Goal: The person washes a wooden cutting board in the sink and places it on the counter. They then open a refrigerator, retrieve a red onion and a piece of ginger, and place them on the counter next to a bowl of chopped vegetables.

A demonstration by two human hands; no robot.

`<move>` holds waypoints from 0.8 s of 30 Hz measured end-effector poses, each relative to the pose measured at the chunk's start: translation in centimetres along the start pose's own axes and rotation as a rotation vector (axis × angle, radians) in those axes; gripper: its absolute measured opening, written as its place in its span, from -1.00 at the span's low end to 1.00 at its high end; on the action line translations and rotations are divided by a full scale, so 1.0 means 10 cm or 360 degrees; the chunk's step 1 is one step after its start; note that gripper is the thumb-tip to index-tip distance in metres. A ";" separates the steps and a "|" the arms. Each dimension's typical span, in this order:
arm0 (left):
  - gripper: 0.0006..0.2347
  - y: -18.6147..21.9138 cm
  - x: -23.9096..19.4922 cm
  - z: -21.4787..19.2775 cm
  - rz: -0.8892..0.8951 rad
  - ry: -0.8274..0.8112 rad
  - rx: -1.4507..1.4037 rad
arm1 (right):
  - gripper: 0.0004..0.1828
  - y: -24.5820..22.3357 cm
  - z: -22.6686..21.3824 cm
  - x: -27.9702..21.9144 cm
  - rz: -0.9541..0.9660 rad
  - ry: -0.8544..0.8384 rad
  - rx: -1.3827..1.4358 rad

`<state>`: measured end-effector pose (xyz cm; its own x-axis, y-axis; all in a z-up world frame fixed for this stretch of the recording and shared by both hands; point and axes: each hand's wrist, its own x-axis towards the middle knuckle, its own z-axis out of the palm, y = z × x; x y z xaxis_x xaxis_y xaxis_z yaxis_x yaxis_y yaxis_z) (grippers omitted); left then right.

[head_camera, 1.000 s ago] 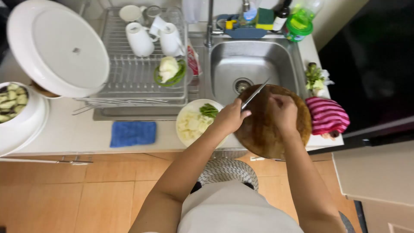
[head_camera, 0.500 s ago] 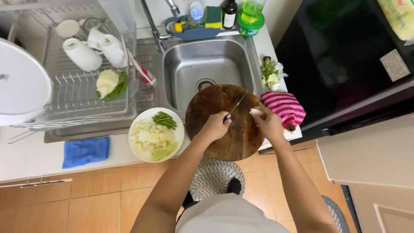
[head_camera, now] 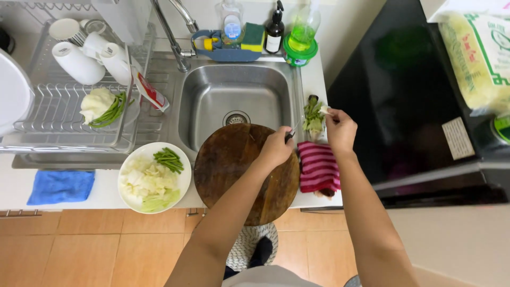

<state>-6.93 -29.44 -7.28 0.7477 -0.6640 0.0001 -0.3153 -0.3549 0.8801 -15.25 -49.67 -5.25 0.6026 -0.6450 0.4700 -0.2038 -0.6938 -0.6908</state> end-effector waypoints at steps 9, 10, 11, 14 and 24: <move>-0.63 0.15 -0.03 -0.05 -0.0164 0.0054 -0.0154 | -0.90 0.59 0.48 0.44 -0.0368 -0.0047 -0.0225; -0.63 0.11 -0.03 -0.05 -0.0174 0.0067 -0.0149 | -0.90 0.56 0.51 0.44 -0.0373 -0.0057 -0.0213; -0.63 0.07 -0.04 -0.04 -0.0146 0.0104 -0.0156 | -0.91 0.53 0.52 0.43 -0.0338 -0.0112 -0.0261; -0.63 -0.03 -0.04 -0.01 -0.0113 0.0176 -0.0178 | -0.87 0.49 0.54 0.38 -0.0279 -0.0197 -0.0323; -0.64 -0.02 -0.21 -0.18 -0.0241 0.0190 -0.0325 | -0.78 0.38 0.51 0.30 -0.0397 -0.0262 -0.0340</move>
<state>-7.40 -26.83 -6.60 0.8446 -0.5273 -0.0933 -0.0797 -0.2961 0.9518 -10.30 -52.57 -9.27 0.7668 -0.3993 0.5026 -0.1809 -0.8856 -0.4277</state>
